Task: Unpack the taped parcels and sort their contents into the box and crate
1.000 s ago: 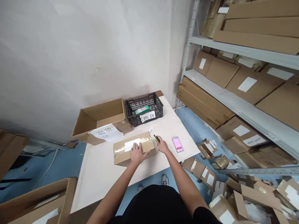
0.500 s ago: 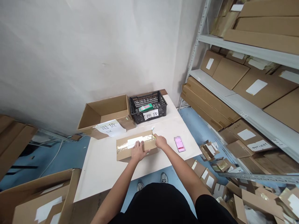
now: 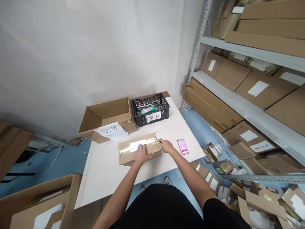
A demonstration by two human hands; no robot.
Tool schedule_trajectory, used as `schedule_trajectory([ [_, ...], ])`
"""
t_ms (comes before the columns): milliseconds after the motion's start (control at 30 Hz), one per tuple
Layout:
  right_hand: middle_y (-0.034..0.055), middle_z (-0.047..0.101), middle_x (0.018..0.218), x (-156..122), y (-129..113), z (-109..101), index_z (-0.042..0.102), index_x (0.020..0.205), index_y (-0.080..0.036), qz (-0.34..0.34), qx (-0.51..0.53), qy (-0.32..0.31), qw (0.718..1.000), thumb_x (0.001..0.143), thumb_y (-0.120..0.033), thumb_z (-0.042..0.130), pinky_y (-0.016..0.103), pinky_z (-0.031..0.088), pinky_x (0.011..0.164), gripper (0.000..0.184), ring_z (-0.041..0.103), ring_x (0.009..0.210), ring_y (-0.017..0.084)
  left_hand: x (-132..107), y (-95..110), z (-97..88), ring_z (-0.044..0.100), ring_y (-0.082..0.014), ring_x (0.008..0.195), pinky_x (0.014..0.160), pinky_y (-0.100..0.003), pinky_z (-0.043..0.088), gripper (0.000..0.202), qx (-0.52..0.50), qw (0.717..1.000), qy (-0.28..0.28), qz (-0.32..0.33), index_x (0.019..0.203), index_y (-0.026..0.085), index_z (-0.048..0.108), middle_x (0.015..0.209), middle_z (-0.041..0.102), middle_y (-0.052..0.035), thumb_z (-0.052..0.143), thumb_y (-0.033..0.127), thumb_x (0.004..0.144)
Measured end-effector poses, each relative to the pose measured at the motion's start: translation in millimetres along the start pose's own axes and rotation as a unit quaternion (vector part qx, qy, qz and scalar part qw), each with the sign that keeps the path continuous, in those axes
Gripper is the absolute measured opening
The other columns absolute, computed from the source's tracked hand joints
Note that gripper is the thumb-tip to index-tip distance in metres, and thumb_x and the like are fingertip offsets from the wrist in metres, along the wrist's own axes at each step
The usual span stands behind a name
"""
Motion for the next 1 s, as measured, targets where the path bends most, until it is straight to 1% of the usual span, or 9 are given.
schedule_trajectory([
  [167, 0.005, 0.073, 0.119, -9.8, 9.7, 2.2, 0.059, 0.135, -0.032, -0.023, 0.045, 0.011, 0.999, 0.09, -0.014, 0.056, 0.024, 0.041, 0.072, 0.048, 0.068, 0.094, 0.021, -0.5, 1.3, -4.4, 0.022, -0.0358, 0.155, 0.122, -0.044, 0.024, 0.089, -0.002, 1.0, 0.007, 0.004, 0.149, 0.016, 0.039, 0.16, 0.034, -0.0221, 0.06, 0.07, 0.082],
  [300, 0.0041, 0.073, 0.109, -14.4, 19.5, 6.9, 0.058, 0.134, -0.031, -0.009, 0.114, -0.012, 0.993, 0.092, -0.016, 0.054, 0.022, 0.04, 0.059, 0.045, 0.062, 0.062, 0.013, 0.7, 1.2, -6.5, 0.024, -0.0351, 0.154, 0.12, -0.044, 0.027, 0.087, -0.007, 1.0, 0.001, -0.003, 0.146, 0.018, 0.04, 0.159, 0.035, -0.0208, 0.063, 0.069, 0.08],
  [433, -0.0029, 0.068, 0.083, -17.5, 33.8, 18.3, 0.057, 0.132, -0.03, 0.008, 0.216, -0.052, 0.975, 0.091, -0.022, 0.055, 0.021, 0.036, 0.046, 0.042, 0.048, 0.04, 0.008, 1.3, 2.4, -13.5, 0.029, -0.0334, 0.152, 0.117, -0.041, 0.031, 0.086, -0.004, 1.0, -0.005, -0.011, 0.144, 0.019, 0.041, 0.154, 0.042, -0.0189, 0.066, 0.067, 0.077],
  [500, -0.0069, 0.063, 0.07, -20.0, 43.2, 26.4, 0.057, 0.131, -0.028, 0.004, 0.294, -0.054, 0.954, 0.087, -0.025, 0.059, 0.02, 0.037, 0.045, 0.043, 0.047, 0.038, 0.008, 1.4, 3.0, -20.3, 0.036, -0.0325, 0.148, 0.114, -0.04, 0.034, 0.084, 0.001, 1.0, -0.004, -0.018, 0.142, 0.02, 0.042, 0.15, 0.047, -0.0172, 0.067, 0.066, 0.076],
  [567, -0.0087, 0.061, 0.063, -22.9, 58.4, 35.7, 0.054, 0.13, -0.027, 0.016, 0.404, -0.015, 0.914, 0.086, -0.033, 0.06, 0.02, 0.039, 0.045, 0.046, 0.049, 0.038, 0.01, 1.6, 3.7, -28.1, 0.043, -0.0327, 0.141, 0.111, -0.042, 0.035, 0.08, 0.011, 1.0, 0.002, -0.024, 0.139, 0.022, 0.045, 0.144, 0.053, -0.0157, 0.066, 0.067, 0.076],
  [700, -0.0078, 0.056, 0.051, -33.9, 104.4, 77.5, 0.054, 0.112, -0.022, 0.144, 0.545, 0.099, 0.82, 0.08, -0.052, 0.063, 0.022, 0.039, 0.041, 0.045, 0.051, 0.037, 0.014, 1.3, 6.2, -36.7, 0.048, -0.035, 0.135, 0.112, -0.048, 0.031, 0.077, 0.029, 0.999, 0.012, -0.031, 0.136, 0.024, 0.048, 0.139, 0.058, -0.0147, 0.067, 0.068, 0.075],
  [800, -0.0067, 0.053, 0.044, -42.1, 124.5, 118.9, 0.052, 0.092, -0.023, 0.234, 0.552, 0.115, 0.792, 0.075, -0.056, 0.068, 0.022, 0.036, 0.037, 0.041, 0.05, 0.034, 0.015, -1.5, 5.8, -35.5, 0.042, -0.036, 0.142, 0.117, -0.052, 0.024, 0.08, 0.03, 0.999, 0.023, -0.031, 0.142, 0.025, 0.046, 0.145, 0.054, -0.0152, 0.067, 0.068, 0.077],
  [867, -0.0064, 0.052, 0.044, -43.3, 129.4, 134.7, 0.049, 0.087, -0.025, 0.247, 0.561, 0.124, 0.78, 0.073, -0.058, 0.07, 0.022, 0.035, 0.037, 0.042, 0.05, 0.035, 0.015, -3.3, 2.9, -33.5, 0.036, -0.0354, 0.147, 0.12, -0.051, 0.022, 0.082, 0.027, 0.999, 0.02, -0.009, 0.147, 0.026, 0.044, 0.153, 0.048, -0.015, 0.066, 0.066, 0.08],
  [1000, -0.0083, 0.055, 0.051, -36.5, 121.8, 133.3, 0.045, 0.091, -0.026, 0.184, 0.599, 0.166, 0.761, 0.068, -0.066, 0.072, 0.022, 0.039, 0.042, 0.054, 0.053, 0.04, 0.014, -3.0, -22.9, -37.1, 0.036, -0.0301, 0.15, 0.12, -0.04, 0.03, 0.081, -0.012, 0.998, -0.03, 0.059, 0.155, 0.028, 0.042, 0.161, 0.043, -0.0099, 0.064, 0.063, 0.085],
])
Point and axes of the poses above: each hand's wrist, its own x-axis towards the middle knuckle, its own z-axis out of the palm, y = z × x, the point moved 8 cm from there along x, towards the middle knuckle
